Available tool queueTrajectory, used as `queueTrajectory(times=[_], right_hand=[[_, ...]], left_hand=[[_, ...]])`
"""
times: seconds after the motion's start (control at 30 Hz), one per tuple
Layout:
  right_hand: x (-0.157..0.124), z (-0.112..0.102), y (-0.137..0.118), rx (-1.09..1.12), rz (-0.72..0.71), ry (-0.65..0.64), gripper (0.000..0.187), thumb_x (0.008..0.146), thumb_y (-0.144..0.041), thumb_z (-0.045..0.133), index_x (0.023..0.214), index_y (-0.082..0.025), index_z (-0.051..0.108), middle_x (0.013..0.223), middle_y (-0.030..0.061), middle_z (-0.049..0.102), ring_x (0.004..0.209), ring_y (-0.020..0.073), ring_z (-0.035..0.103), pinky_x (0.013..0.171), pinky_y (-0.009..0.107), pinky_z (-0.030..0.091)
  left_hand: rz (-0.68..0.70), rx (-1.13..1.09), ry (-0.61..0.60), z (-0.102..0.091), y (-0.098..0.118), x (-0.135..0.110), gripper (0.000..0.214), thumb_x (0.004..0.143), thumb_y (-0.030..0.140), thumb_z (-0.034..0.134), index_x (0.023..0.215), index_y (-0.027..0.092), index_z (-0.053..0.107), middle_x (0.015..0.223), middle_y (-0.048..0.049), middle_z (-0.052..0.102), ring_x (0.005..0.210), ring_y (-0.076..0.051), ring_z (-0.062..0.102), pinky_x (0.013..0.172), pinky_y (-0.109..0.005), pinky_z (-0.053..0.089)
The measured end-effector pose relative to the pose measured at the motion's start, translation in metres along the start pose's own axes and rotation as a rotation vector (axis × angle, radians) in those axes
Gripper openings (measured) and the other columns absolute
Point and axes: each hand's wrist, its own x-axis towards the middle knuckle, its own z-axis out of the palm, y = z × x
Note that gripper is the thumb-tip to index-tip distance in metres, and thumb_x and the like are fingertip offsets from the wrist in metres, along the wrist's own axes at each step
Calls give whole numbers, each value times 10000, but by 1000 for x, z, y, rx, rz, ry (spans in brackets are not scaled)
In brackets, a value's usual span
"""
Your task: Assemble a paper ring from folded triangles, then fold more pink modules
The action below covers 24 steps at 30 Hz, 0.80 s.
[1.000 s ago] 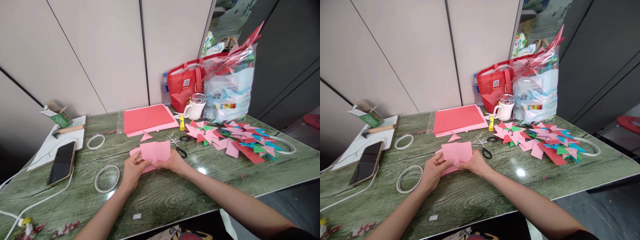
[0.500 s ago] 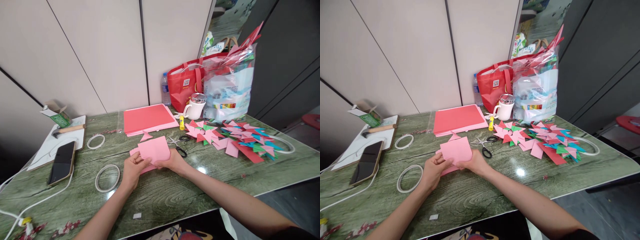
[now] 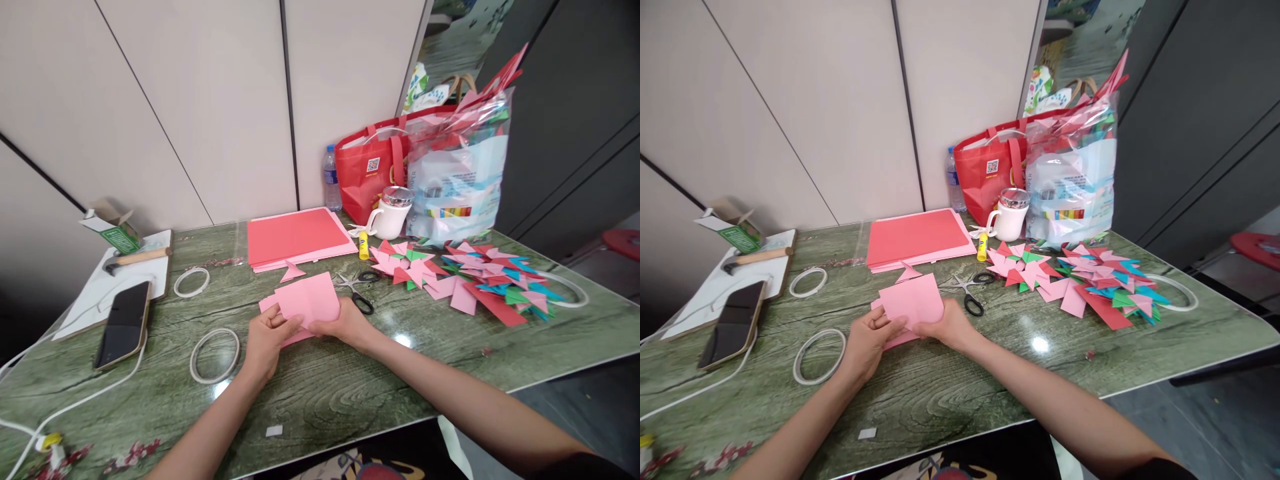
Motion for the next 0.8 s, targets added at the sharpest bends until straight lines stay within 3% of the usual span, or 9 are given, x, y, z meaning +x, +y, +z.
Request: queueTrajectory(times=[0.27, 0.4, 0.6, 0.8], right_hand=[[-1, 7, -10, -150, -11, 96, 299, 575, -274, 689, 804, -84, 662, 693, 48, 649, 591, 151, 536, 555, 258, 451], [-1, 6, -11, -127, -55, 77, 299, 587, -273, 681, 834, -107, 660, 733, 42, 656, 626, 153, 541, 567, 250, 451], [0, 1, -14, -169, -38, 74, 253, 575, -263, 672, 768, -105, 631, 673, 22, 610, 588, 132, 497, 547, 242, 422], [1, -2, -14, -161, -57, 31, 261, 564, -241, 667, 786, -112, 621, 677, 14, 597, 591, 127, 487, 558, 240, 418]], left_hand=[[42, 34, 36, 2, -3, -1, 503, 587, 262, 761, 1048, 108, 631, 893, -107, 722, 779, -219, 678, 750, -333, 537], [61, 77, 31, 2, 2, -1, 461, 580, 249, 764, 1008, 117, 658, 922, -107, 717, 813, -224, 672, 773, -333, 530], [-80, 224, -39, -2, 16, -1, 286, 553, 281, 777, 750, 90, 699, 694, -87, 726, 625, -207, 679, 655, -319, 558], [-120, 197, -80, -3, 15, -1, 284, 575, 302, 765, 760, 96, 705, 708, -100, 728, 652, -219, 688, 684, -327, 559]])
